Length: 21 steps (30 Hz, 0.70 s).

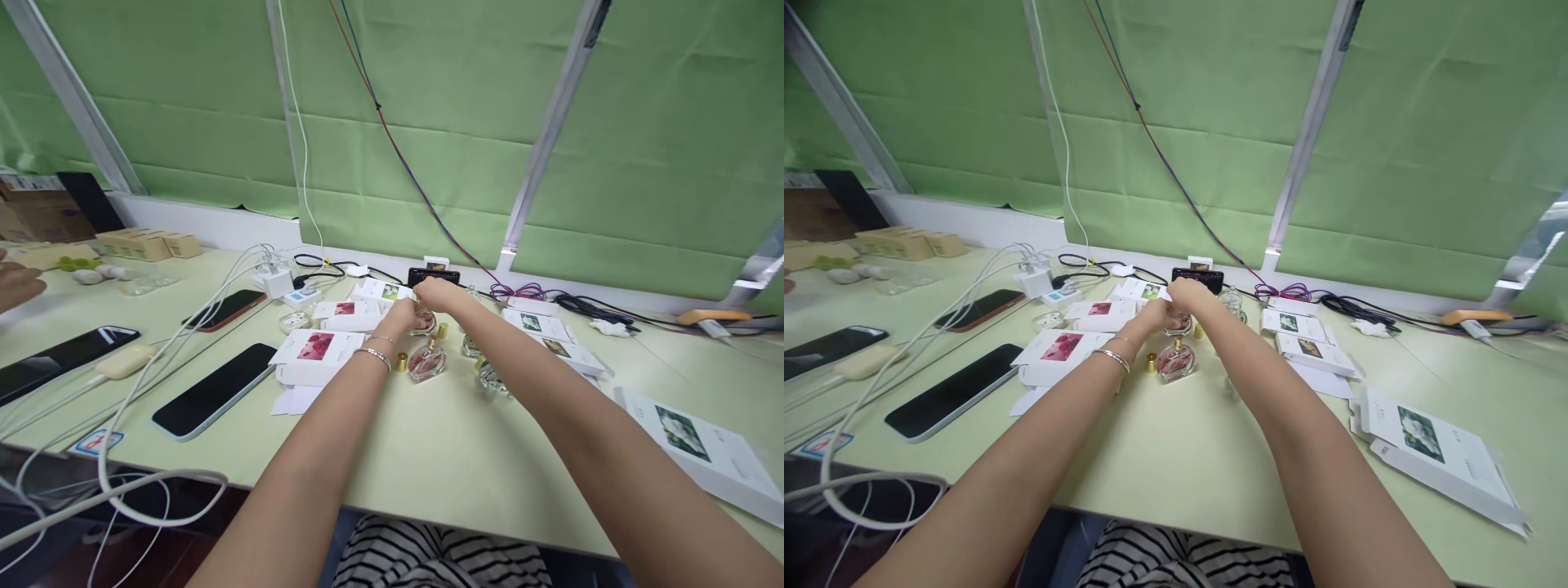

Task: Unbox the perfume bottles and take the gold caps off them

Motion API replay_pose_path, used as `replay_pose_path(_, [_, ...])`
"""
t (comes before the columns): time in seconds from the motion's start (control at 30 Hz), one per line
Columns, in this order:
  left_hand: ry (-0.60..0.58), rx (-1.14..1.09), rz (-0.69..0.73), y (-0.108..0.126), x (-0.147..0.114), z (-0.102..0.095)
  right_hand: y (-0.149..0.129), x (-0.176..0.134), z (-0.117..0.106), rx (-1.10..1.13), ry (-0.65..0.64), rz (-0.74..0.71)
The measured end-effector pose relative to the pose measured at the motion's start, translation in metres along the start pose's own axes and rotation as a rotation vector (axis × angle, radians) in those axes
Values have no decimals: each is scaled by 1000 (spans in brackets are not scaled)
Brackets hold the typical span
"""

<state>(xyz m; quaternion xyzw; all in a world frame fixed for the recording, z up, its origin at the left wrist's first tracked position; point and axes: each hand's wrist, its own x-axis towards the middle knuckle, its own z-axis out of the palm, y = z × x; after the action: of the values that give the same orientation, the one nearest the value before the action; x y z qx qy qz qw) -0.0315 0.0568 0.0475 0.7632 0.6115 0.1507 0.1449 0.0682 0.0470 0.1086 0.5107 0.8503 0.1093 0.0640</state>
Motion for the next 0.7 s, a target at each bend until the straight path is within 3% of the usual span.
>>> replay_pose_path(0.7, [2, 59, 46, 4, 2, 5, 16, -3, 4, -73, 10, -62])
